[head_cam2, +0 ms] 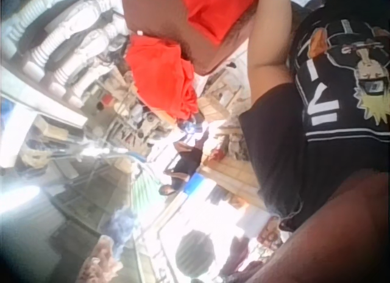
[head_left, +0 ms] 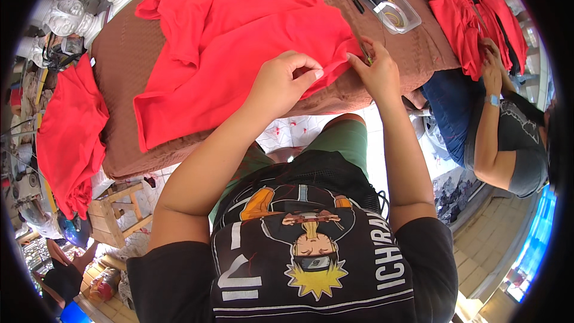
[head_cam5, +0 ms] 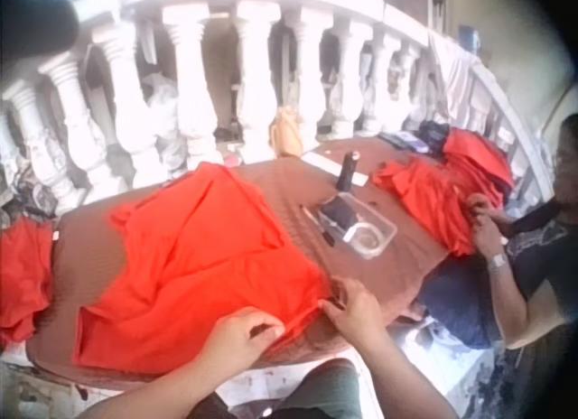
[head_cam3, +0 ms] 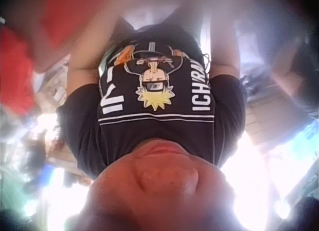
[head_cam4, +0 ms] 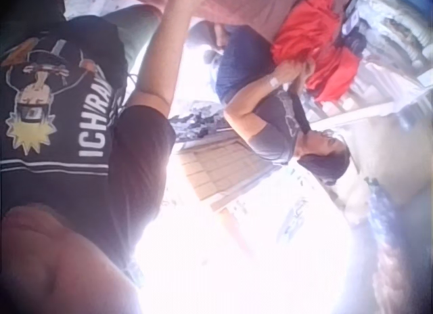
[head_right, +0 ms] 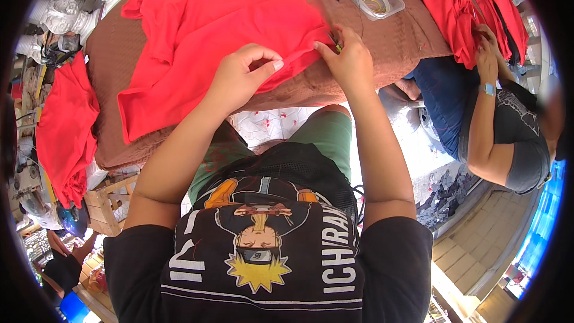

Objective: The person uses a pair of snips to trim excess threads from red shirts, picking up and rotating the garments to locate and cut the loose ends before setting them aside on a table.

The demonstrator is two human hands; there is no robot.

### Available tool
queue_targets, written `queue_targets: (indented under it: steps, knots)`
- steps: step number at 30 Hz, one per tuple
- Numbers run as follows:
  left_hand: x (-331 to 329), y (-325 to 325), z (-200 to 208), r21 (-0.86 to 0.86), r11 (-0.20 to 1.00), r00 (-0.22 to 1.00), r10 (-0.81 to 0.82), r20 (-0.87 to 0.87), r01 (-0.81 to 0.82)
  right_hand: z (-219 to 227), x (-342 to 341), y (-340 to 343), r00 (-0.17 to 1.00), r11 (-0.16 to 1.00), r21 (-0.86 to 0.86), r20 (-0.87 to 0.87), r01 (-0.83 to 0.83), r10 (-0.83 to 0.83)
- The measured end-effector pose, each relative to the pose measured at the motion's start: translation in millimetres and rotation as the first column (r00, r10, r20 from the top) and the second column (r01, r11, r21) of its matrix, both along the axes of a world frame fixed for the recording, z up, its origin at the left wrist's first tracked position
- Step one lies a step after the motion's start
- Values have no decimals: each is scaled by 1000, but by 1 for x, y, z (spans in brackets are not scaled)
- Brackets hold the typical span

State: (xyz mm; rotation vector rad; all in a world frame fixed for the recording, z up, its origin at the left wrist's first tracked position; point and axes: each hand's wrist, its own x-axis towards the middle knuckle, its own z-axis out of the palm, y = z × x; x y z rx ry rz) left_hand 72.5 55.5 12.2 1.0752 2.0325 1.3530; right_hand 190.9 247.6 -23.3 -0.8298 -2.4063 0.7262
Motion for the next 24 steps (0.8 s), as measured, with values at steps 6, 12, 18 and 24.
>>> queue_targets:
  steps: [6, 12, 18, 24]
  knots:
    - [-9, -27, 62, 380, 924, 988, 98, -121, -45, 20, -3, -18, 996, 999, -50, 94, 2, 3]
    - [-81, -105, 61, 230, 879, 809, 474, -347, -417, 38, -1, -40, 994, 973, -221, -100, -71, 50]
    - [-69, -117, 46, 151, 929, 772, 365, -521, -338, 49, 2, -60, 963, 953, -175, -152, -247, 221]
    - [-22, -63, 24, -12, 989, 780, -122, -614, 146, 44, 2, -80, 908, 891, -180, -135, -416, 397]
